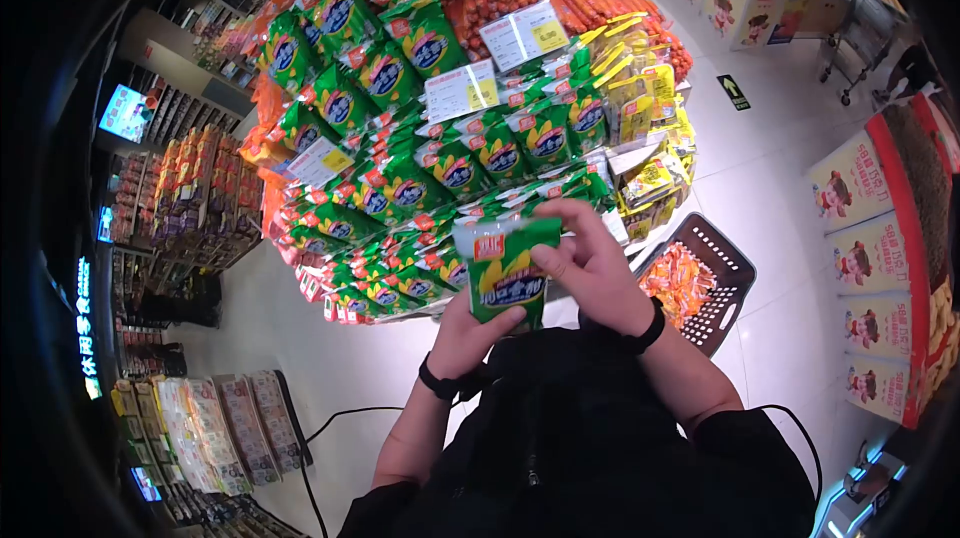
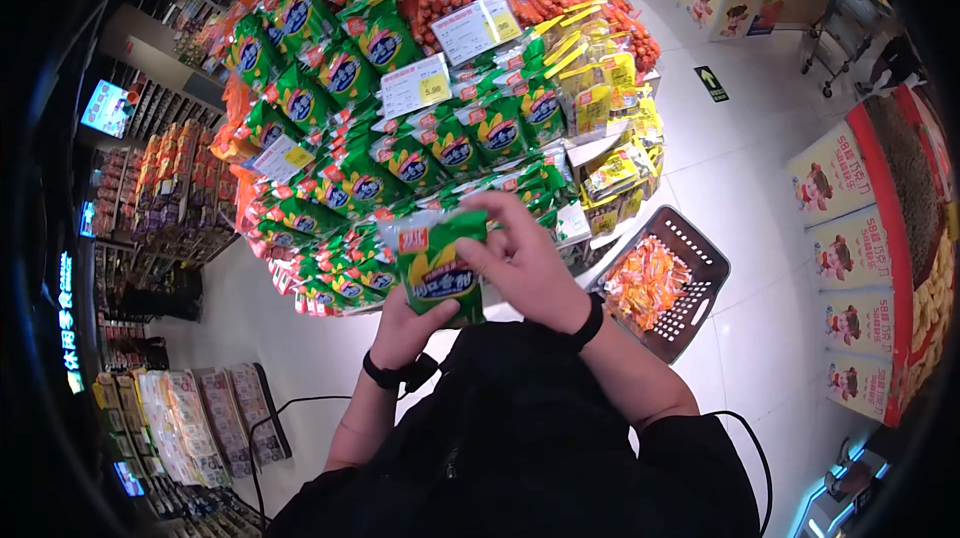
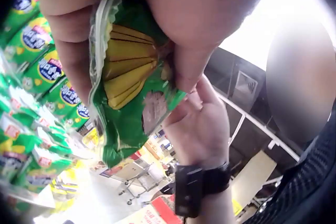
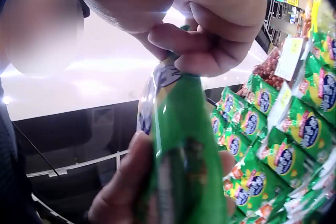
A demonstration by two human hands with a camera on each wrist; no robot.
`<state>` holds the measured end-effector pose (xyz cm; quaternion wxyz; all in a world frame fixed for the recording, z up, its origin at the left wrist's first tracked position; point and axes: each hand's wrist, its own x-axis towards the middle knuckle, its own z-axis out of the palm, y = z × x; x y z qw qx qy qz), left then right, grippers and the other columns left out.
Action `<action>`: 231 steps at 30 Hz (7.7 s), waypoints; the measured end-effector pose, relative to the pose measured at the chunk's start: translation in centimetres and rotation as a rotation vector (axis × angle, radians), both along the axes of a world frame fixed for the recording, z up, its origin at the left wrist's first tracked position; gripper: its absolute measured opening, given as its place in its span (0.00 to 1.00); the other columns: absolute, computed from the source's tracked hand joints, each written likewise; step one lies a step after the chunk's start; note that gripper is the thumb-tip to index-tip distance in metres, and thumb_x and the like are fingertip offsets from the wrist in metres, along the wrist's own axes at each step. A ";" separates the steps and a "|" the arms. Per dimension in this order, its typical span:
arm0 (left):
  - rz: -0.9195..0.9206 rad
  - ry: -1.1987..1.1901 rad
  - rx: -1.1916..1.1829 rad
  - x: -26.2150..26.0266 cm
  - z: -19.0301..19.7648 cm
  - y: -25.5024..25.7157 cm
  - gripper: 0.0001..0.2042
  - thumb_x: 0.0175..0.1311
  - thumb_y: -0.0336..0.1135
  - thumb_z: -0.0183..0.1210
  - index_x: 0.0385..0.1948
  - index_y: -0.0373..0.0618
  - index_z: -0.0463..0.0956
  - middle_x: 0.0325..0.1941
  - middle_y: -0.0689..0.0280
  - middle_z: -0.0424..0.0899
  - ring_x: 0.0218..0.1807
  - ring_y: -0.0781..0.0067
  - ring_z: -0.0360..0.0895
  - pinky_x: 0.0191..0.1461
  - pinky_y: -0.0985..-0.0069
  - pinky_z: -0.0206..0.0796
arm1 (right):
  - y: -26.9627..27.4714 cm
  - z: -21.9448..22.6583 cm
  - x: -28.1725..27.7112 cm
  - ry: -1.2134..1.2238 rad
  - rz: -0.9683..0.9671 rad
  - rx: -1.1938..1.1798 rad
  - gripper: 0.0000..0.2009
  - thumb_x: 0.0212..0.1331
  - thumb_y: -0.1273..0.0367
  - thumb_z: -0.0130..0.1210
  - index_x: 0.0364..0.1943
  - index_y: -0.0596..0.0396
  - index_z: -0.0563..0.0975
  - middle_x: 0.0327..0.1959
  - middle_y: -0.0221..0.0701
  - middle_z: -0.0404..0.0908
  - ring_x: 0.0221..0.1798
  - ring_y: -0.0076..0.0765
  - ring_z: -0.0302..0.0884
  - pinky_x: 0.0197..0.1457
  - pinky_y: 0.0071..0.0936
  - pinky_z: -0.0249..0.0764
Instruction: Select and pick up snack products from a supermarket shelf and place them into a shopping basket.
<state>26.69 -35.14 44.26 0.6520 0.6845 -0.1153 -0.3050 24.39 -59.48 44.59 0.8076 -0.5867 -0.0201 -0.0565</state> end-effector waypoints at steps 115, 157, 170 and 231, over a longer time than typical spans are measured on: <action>0.027 0.061 0.144 2.3 -7.5 16.2 0.19 0.88 0.38 0.56 0.72 0.39 0.76 0.63 0.59 0.90 0.65 0.71 0.85 0.71 0.71 0.75 | 11.1 -3.5 17.5 -0.264 -0.135 -0.813 0.13 0.73 0.77 0.59 0.59 0.59 0.80 0.62 0.44 0.82 0.59 0.57 0.85 0.60 0.42 0.84; -0.264 0.278 -0.482 15.6 -5.3 26.6 0.36 0.83 0.53 0.63 0.81 0.38 0.62 0.72 0.60 0.81 0.69 0.71 0.79 0.74 0.68 0.72 | 28.9 2.1 12.0 0.358 -0.485 -0.469 0.12 0.78 0.71 0.66 0.58 0.60 0.81 0.40 0.29 0.88 0.20 0.12 0.71 0.23 0.13 0.67; -0.213 0.230 -0.350 14.8 -6.8 26.7 0.34 0.87 0.50 0.58 0.82 0.36 0.60 0.73 0.56 0.80 0.74 0.67 0.77 0.77 0.67 0.70 | 29.7 -1.3 10.7 0.578 -0.289 -0.266 0.13 0.85 0.62 0.58 0.38 0.53 0.81 0.23 0.19 0.78 0.17 0.13 0.69 0.21 0.17 0.61; -0.240 -0.095 -0.211 12.4 -4.5 14.1 0.22 0.92 0.43 0.48 0.74 0.37 0.75 0.79 0.56 0.76 0.81 0.62 0.71 0.83 0.63 0.62 | 16.5 -5.1 4.3 0.481 0.010 -0.043 0.24 0.73 0.71 0.71 0.67 0.59 0.72 0.44 0.31 0.90 0.37 0.21 0.88 0.37 0.21 0.81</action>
